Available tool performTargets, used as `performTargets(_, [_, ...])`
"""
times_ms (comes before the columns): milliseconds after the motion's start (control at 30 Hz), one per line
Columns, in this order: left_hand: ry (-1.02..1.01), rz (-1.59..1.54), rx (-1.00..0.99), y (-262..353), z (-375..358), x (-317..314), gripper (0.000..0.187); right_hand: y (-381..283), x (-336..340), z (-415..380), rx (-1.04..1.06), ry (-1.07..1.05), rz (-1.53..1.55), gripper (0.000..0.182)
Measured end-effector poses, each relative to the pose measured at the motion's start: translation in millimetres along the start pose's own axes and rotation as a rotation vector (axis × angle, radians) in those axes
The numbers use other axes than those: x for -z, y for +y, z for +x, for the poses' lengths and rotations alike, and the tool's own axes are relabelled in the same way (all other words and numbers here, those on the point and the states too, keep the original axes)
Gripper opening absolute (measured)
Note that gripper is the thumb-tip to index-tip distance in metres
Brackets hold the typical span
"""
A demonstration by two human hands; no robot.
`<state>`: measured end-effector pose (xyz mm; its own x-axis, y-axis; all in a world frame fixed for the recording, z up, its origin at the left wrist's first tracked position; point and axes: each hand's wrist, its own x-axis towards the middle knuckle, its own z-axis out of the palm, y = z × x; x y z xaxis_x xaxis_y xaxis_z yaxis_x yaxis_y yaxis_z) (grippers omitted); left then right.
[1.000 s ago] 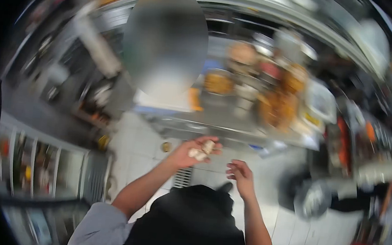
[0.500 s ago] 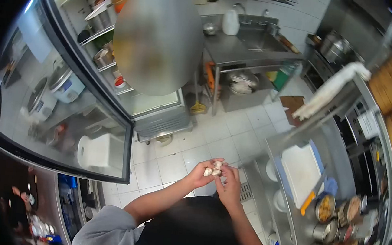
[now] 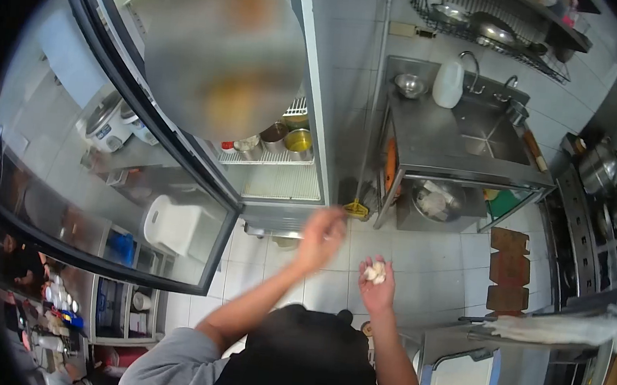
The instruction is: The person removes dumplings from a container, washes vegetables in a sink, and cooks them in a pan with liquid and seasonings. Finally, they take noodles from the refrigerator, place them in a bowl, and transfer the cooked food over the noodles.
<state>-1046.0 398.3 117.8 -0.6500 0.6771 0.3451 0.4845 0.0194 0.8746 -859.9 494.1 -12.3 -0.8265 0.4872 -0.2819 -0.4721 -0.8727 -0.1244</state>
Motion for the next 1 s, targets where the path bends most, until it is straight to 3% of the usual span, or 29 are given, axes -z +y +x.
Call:
performTargets(33, [0.081,0.039,0.106,3,38,36,0.028,-12,-8,9,-0.005,0.049,-0.065,0.037])
performTargets(67, [0.421,0.123,-0.060,-23,74,60,0.017,-24,-16,22,-0.002,0.081,-0.133,0.034])
performTargets(133, [0.576,0.264,-0.072,-28,148,147,0.023,-44,-19,40,-0.006,0.083,-0.173,0.035])
performTargets(167, [0.601,0.312,0.001,-49,182,189,0.026,-53,-20,48,-0.011,0.126,-0.201,0.034])
performTargets(200, [0.702,0.402,-0.047,-71,216,224,0.024,-60,-20,55,-0.019,0.171,-0.229,0.033])
performTargets(267, [0.733,0.611,-0.094,-101,273,282,0.020,-74,-12,70,-0.045,0.208,-0.243,0.033])
performTargets(333, [0.609,0.728,0.060,-97,315,311,0.024,-82,-3,83,-0.054,0.249,-0.249,0.033])
performTargets(400, [0.661,0.814,0.161,-124,365,335,0.025,-97,0,94,-0.084,0.310,-0.343,0.032])
performTargets(467, [0.450,1.294,-0.125,-206,410,387,0.029,-110,-3,104,-0.079,0.258,-0.322,0.032])
performTargets(500, [0.420,1.340,-0.102,-214,429,393,0.029,-115,-7,104,-0.052,0.327,-0.357,0.032])
performTargets(600, [0.432,1.256,0.031,-200,468,394,0.030,-130,-23,115,0.009,0.400,-0.398,0.031])
performTargets(767, [0.488,0.913,0.084,-187,464,405,0.032,-139,-40,145,0.051,0.462,-0.390,0.033])
performTargets(1000, [0.638,-0.360,0.118,-142,433,408,0.034,-143,-81,176,-0.034,0.385,-0.546,0.036])
